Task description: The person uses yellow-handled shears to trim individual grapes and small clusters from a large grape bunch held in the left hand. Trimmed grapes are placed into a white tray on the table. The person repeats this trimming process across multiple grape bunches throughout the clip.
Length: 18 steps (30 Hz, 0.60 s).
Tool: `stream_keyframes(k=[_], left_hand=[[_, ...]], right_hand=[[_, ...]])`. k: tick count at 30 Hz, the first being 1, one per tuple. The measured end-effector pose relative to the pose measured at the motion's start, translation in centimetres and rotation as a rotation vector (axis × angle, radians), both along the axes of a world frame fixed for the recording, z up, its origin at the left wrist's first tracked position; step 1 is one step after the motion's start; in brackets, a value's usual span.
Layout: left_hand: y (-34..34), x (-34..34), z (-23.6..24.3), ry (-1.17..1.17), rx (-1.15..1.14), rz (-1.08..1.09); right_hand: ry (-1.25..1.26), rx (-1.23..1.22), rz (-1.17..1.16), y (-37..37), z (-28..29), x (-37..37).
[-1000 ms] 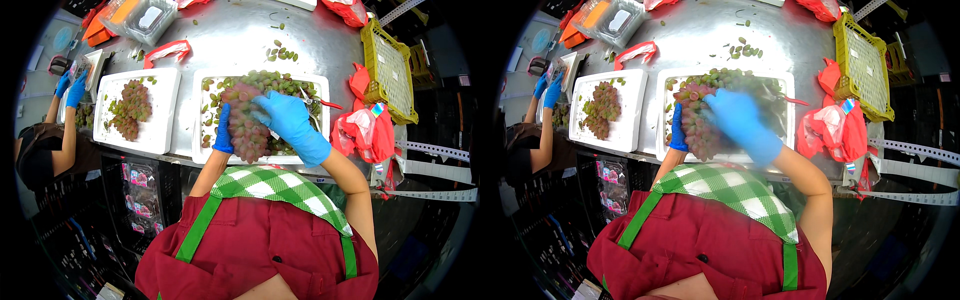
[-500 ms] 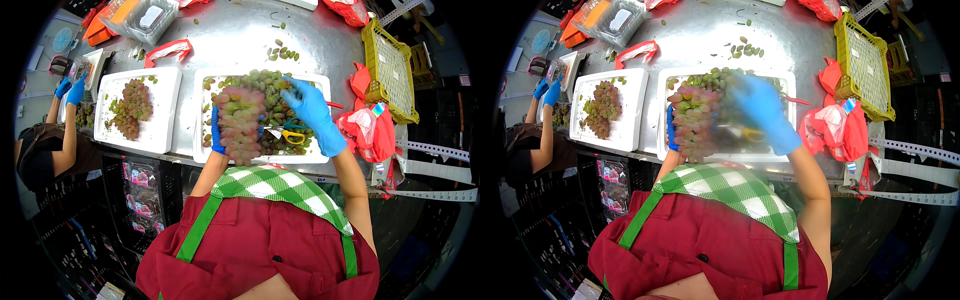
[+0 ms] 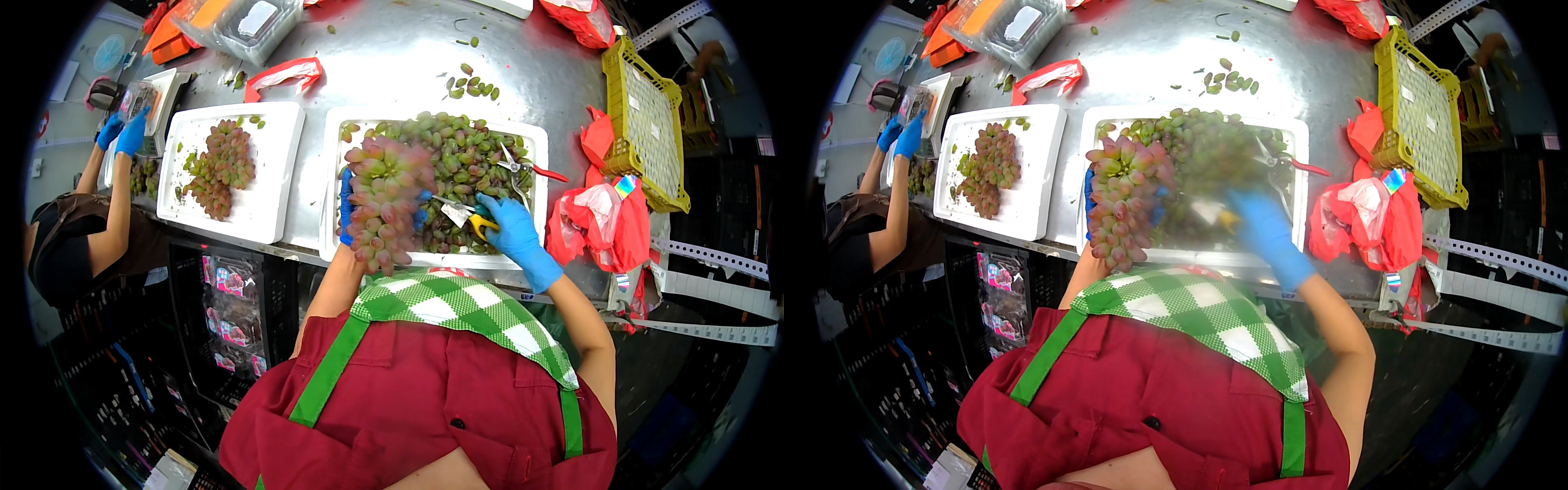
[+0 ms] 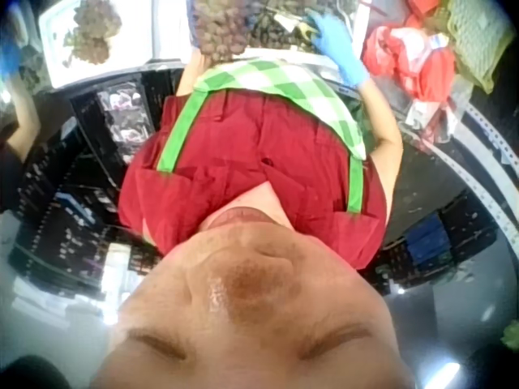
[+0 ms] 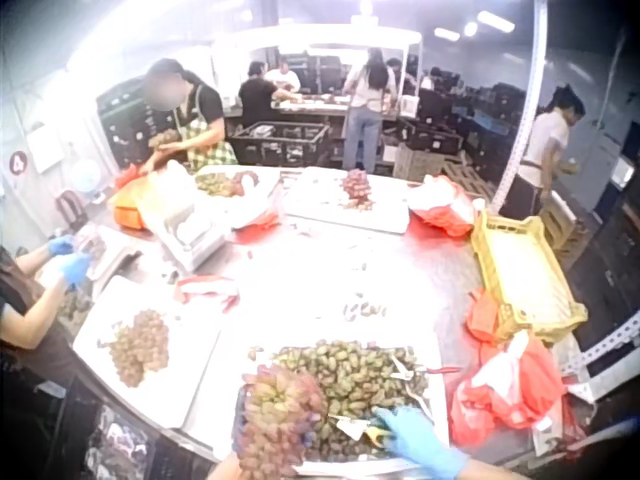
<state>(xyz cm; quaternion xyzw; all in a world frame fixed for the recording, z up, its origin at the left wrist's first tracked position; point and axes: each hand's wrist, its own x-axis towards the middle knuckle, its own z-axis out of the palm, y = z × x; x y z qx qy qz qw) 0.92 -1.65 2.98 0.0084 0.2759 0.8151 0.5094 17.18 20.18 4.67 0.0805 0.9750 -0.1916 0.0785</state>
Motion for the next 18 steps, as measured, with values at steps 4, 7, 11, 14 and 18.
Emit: stream_keyframes(k=[4,7,11,14,18], left_hand=[[0.1,-0.5,0.1,0.197,-0.070,0.007],[1.9,-0.8,-0.8,0.592,-0.213,0.032],[1.6,-0.8,-3.0,0.296,-0.070,0.119],[0.7,-1.0,-1.8,-0.410,0.184,0.089],[0.3,-0.9,-3.6,-0.461,0.169,0.099]], right_hand=[[0.057,-0.586,-0.219,1.5,3.0,0.3],[0.132,-0.760,-0.197,0.5,10.1,-1.5],[-0.135,-0.581,-0.063,-1.5,15.5,-3.2],[-0.196,-0.461,-0.084,-2.5,16.4,-3.9],[-0.277,-0.193,0.034,-2.8,17.6,-4.9]])
